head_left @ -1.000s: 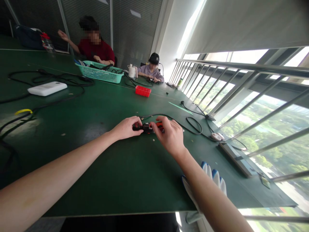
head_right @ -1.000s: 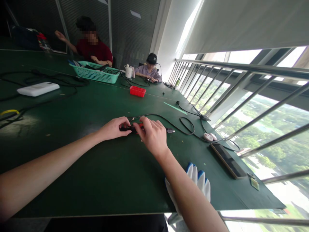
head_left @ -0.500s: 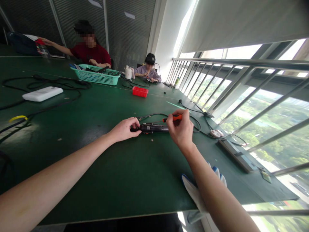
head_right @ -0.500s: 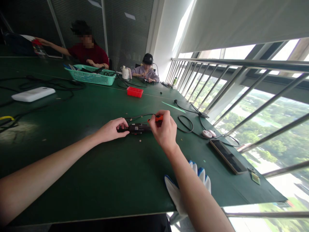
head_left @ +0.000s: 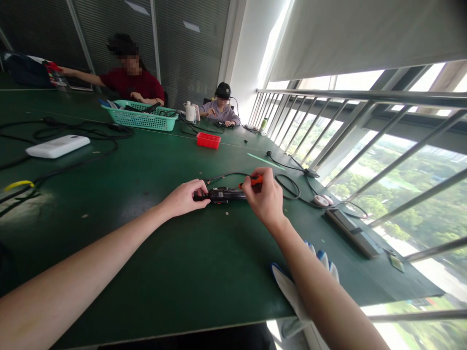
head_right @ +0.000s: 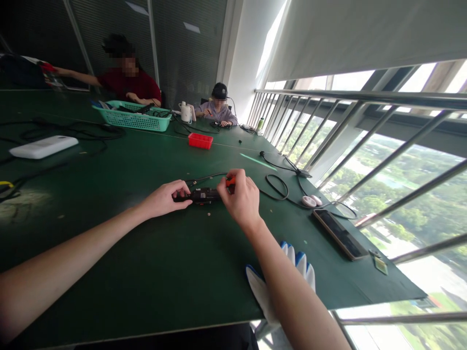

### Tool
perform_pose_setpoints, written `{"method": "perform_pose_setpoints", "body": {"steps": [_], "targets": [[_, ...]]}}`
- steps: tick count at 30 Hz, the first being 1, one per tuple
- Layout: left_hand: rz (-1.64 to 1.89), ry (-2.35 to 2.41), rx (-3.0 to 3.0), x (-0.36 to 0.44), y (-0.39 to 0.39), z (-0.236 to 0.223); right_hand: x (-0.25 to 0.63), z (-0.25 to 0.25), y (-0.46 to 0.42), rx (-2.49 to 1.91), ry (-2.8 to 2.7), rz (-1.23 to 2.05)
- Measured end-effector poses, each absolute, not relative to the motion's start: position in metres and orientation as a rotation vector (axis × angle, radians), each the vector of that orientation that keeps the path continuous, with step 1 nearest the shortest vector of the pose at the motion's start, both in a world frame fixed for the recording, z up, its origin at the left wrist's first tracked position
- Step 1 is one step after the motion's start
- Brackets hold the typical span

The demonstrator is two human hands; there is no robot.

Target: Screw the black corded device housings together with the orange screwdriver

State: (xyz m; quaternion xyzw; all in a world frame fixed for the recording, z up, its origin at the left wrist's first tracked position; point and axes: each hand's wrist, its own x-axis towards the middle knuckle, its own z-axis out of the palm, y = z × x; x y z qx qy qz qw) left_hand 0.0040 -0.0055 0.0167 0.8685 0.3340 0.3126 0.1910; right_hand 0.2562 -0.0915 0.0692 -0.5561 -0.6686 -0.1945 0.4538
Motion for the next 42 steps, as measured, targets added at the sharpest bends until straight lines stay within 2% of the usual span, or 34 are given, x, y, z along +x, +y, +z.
{"method": "perform_pose_setpoints", "body": {"steps": [34, 42], "targets": [[0.884, 0.916, 2.447, 0.0045, -0.0085, 0.0201, 0.2527, 0.0717, -0.0947, -1.355, -1.778, -0.481], [0.843, 0.954, 2.443, 0.0037, -0.0094, 0.0216, 0.2584, 0.0696, -0.0953, -1.296, -1.659, -0.483]]}}
